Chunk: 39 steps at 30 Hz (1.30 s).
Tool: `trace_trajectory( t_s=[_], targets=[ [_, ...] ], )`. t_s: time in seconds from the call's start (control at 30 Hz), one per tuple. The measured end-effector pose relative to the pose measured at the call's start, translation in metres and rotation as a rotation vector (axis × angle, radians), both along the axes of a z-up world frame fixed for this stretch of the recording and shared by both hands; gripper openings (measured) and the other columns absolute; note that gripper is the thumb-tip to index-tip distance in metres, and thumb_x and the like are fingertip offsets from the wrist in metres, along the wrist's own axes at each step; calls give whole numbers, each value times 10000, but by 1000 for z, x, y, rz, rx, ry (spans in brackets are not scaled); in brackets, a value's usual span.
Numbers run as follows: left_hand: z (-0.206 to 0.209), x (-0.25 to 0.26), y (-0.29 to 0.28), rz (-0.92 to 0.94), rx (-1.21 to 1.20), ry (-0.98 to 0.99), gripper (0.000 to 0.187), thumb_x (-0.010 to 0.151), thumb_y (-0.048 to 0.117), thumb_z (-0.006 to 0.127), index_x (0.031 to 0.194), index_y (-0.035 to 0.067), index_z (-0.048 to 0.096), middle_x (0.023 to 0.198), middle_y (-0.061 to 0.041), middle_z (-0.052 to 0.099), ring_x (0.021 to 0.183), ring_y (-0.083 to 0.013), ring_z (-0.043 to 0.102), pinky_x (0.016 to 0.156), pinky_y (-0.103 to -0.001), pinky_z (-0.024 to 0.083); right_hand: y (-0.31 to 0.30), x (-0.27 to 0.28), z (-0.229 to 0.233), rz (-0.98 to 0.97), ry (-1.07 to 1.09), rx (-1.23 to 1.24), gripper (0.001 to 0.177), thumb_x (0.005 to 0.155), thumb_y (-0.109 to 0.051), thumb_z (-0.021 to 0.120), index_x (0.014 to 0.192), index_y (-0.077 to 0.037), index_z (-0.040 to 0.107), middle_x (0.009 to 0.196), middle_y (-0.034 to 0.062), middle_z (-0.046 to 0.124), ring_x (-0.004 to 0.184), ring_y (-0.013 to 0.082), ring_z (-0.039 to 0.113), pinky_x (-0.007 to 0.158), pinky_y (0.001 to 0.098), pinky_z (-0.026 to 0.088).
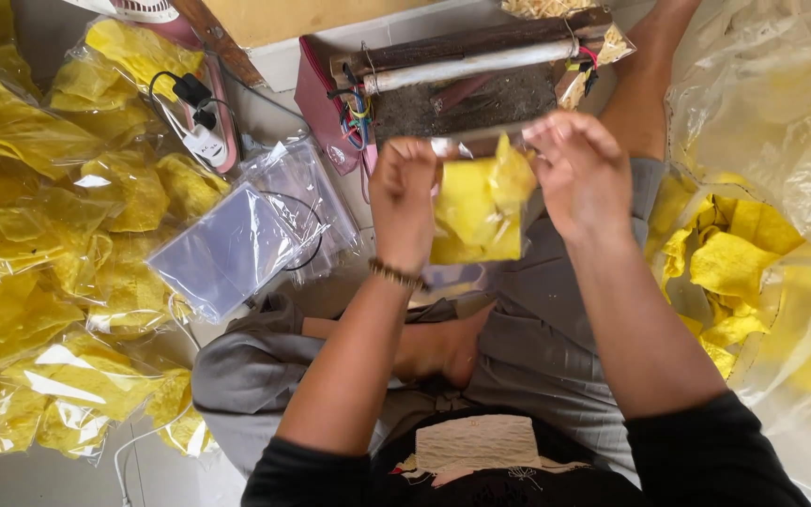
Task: Manually folding yellow food items and placing them into small plastic bags for packaging.
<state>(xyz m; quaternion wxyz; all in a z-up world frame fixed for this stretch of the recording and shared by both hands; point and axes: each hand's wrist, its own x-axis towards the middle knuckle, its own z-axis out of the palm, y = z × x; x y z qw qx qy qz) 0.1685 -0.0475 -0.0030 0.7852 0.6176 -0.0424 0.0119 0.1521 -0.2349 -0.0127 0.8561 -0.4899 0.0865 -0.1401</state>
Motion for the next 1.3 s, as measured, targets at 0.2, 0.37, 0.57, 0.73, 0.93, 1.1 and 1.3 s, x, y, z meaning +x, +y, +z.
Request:
trace_trajectory(
  t_s=[0.2, 0.37, 0.57, 0.73, 0.93, 1.1, 1.3],
  targets=[
    [-55, 67, -30, 341, -550, 327, 150, 823, 156, 814, 893, 47, 739, 811, -84, 755, 719, -138, 695, 672, -252, 570, -4, 70, -33, -232, 221, 6, 219, 784, -203, 879, 874, -84, 718, 774, 70, 737, 753, 209, 733, 782, 313, 630],
    [-74, 83, -37, 407, -573, 305, 93, 856, 101, 760, 913, 36, 726, 851, -137, 766, 792, -216, 732, 779, -323, 598, -3, 81, -42, -276, 214, -3, 140, 829, -157, 827, 872, -52, 746, 778, 69, 738, 771, 208, 725, 805, 322, 643],
    [-62, 89, -34, 404, -689, 439, 100, 792, 40, 768, 850, 28, 688, 803, -153, 742, 713, -234, 709, 687, -357, 593, 1, 80, -27, -284, 326, 33, 95, 837, -162, 787, 827, -94, 722, 762, 73, 739, 727, 200, 718, 612, 296, 557],
    [-62, 91, -34, 407, -716, 449, 112, 782, 38, 781, 853, 22, 696, 803, -155, 743, 691, -232, 699, 671, -348, 584, 0, 82, -26, -288, 330, 49, 80, 824, -141, 778, 824, -83, 724, 746, 85, 740, 708, 205, 716, 643, 305, 556],
    [-6, 42, -14, 323, -375, 480, 120, 905, 142, 727, 973, 46, 708, 898, -90, 750, 763, -175, 680, 691, -311, 575, -1, 48, -16, -198, 198, 126, 128, 818, -132, 800, 851, -92, 683, 819, 67, 720, 796, 220, 716, 759, 345, 577],
    [-1, -42, 4, 296, -161, -71, 141, 974, 98, 677, 843, 45, 663, 859, -127, 698, 924, -248, 715, 838, -392, 585, 29, -28, 28, -234, -102, -422, 274, 984, -244, 736, 1117, -34, 619, 1079, 171, 671, 1071, 263, 670, 898, 349, 519],
    [49, -113, 12, 83, -81, -328, 48, 868, -21, 696, 829, -10, 722, 826, -159, 740, 802, -300, 741, 805, -417, 622, 46, -97, 66, -123, -610, -1279, 190, 1000, -180, 604, 994, -94, 773, 934, 36, 743, 841, 216, 708, 1137, 469, 329]
  ],
)
